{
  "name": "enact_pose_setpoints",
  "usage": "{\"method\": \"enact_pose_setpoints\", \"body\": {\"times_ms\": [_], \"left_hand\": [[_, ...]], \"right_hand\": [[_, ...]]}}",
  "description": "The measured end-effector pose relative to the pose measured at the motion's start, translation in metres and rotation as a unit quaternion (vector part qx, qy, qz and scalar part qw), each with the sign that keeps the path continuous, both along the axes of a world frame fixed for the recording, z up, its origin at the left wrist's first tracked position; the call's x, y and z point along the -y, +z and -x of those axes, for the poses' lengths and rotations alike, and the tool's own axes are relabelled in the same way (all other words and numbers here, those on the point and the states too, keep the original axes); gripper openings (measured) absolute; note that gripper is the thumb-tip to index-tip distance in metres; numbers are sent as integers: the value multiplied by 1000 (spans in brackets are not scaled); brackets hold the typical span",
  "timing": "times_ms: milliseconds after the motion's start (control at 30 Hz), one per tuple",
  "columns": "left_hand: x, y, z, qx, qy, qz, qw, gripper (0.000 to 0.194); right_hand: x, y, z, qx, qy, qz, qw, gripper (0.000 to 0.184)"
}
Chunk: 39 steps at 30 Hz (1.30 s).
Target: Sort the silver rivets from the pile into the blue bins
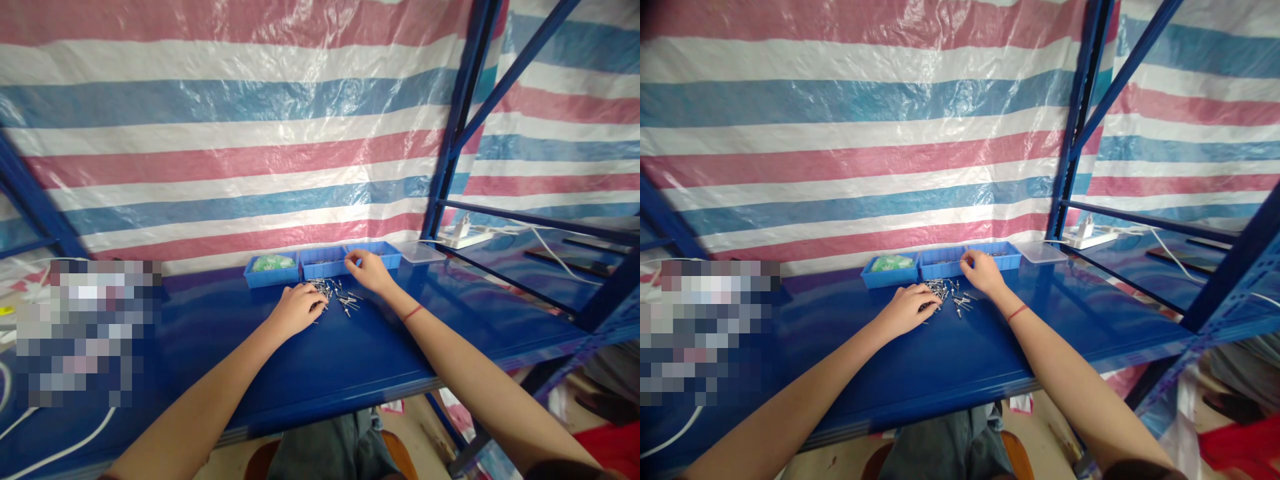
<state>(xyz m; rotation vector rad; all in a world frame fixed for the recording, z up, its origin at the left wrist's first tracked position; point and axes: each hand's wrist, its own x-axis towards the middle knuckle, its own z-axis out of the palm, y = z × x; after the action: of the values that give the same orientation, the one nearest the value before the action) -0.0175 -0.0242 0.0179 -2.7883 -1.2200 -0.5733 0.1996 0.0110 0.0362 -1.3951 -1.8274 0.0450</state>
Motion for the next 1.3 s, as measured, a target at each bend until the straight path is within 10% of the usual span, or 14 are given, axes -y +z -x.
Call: {"method": "enact_pose_setpoints", "body": {"times_ms": [633, 933, 1300], "left_hand": [[-2, 1, -4, 8, 24, -25, 999, 23], [-11, -8, -6, 302, 26, 59, 951, 20], [-12, -9, -8, 369, 21, 130, 920, 21]], "right_hand": [[15, -10, 23, 71, 212, 121, 967, 18], [16, -11, 35, -147, 255, 185, 938, 24], [20, -8, 41, -220, 266, 155, 926, 29]]}}
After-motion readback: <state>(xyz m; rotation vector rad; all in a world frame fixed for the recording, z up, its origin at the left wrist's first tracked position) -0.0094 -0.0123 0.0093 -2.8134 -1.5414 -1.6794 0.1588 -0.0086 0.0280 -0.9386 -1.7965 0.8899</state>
